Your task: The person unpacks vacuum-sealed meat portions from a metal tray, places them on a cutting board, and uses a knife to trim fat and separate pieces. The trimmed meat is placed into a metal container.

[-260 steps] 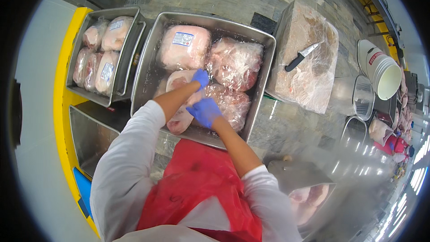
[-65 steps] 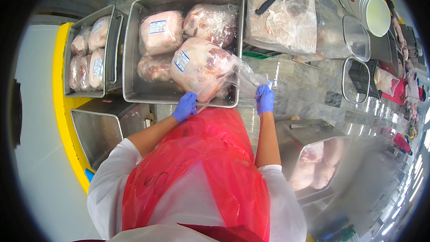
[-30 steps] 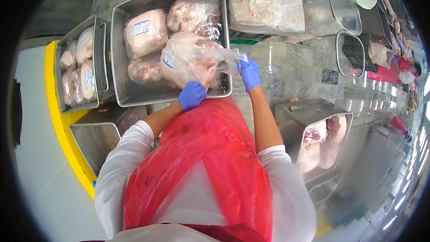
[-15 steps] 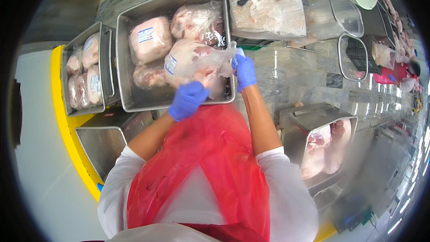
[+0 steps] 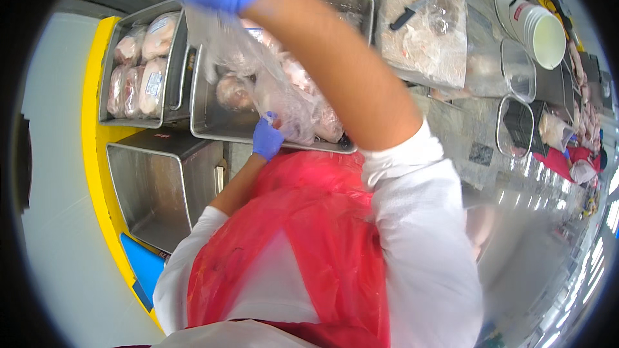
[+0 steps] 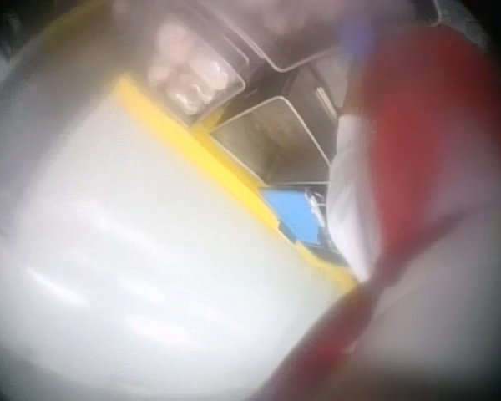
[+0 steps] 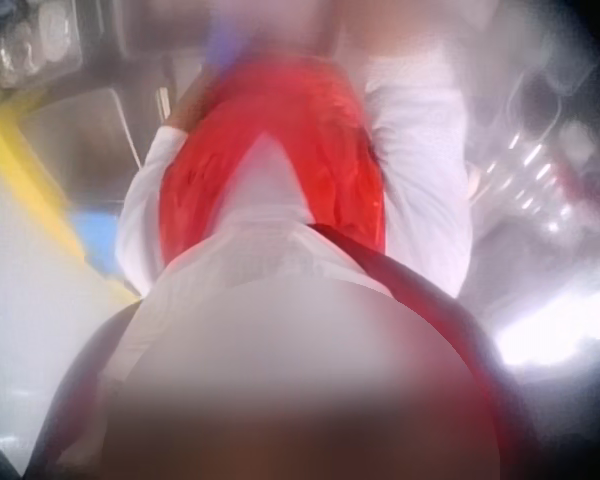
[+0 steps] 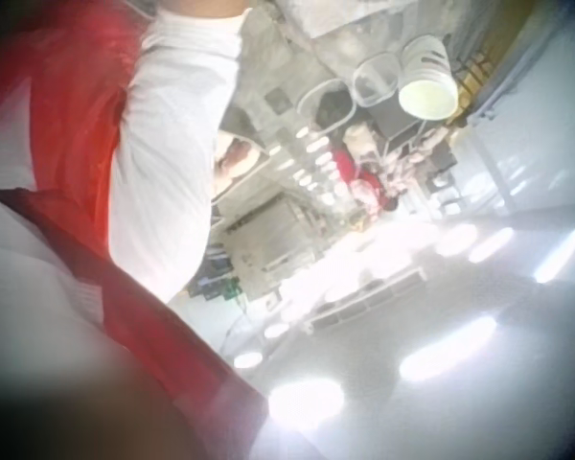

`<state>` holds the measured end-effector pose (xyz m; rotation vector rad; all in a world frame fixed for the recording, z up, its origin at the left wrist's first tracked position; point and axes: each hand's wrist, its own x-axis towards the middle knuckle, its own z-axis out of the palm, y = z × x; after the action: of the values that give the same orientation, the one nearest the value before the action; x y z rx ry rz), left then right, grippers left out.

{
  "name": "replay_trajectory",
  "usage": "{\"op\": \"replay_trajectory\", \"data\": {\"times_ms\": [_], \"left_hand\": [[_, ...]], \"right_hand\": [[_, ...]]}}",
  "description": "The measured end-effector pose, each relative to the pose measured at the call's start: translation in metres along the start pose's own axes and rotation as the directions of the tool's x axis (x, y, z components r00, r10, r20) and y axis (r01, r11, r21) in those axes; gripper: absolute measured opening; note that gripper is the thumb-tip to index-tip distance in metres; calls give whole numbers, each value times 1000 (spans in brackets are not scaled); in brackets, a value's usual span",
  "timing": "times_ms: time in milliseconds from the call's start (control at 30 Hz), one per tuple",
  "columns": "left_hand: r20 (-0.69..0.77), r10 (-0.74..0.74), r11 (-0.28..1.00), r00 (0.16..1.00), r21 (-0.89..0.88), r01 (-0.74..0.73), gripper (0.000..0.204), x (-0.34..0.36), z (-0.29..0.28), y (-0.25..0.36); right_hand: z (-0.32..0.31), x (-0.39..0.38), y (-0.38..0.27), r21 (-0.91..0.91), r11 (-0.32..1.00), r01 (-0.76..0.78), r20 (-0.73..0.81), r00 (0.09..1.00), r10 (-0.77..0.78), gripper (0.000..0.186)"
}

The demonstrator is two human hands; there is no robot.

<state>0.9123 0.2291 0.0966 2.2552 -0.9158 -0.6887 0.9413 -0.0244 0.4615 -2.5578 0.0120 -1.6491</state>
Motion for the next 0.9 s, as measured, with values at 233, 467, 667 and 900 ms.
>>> {"op": "replay_trajectory", "data": {"times_ms": [233, 467, 667, 900], "left_hand": [[-168, 221, 968, 961, 155, -196, 24, 14, 49, -13], [-63, 723, 676, 688, -139, -723, 18, 11, 86, -11], [459, 472, 873, 753, -363, -326, 26, 12, 119, 0], [248, 228, 900, 941, -423, -106, 31, 34, 154, 4]], "right_hand": [[-21, -31, 48, 292, 615, -733, 324, 680, 657, 18], [-148, -114, 96, 239, 343, -908, 184, 390, 902, 10], [-230, -194, 70, 278, 108, -954, 9, 115, 993, 29], [-323, -265, 13, 453, -14, -891, -305, -170, 937, 24]]}}
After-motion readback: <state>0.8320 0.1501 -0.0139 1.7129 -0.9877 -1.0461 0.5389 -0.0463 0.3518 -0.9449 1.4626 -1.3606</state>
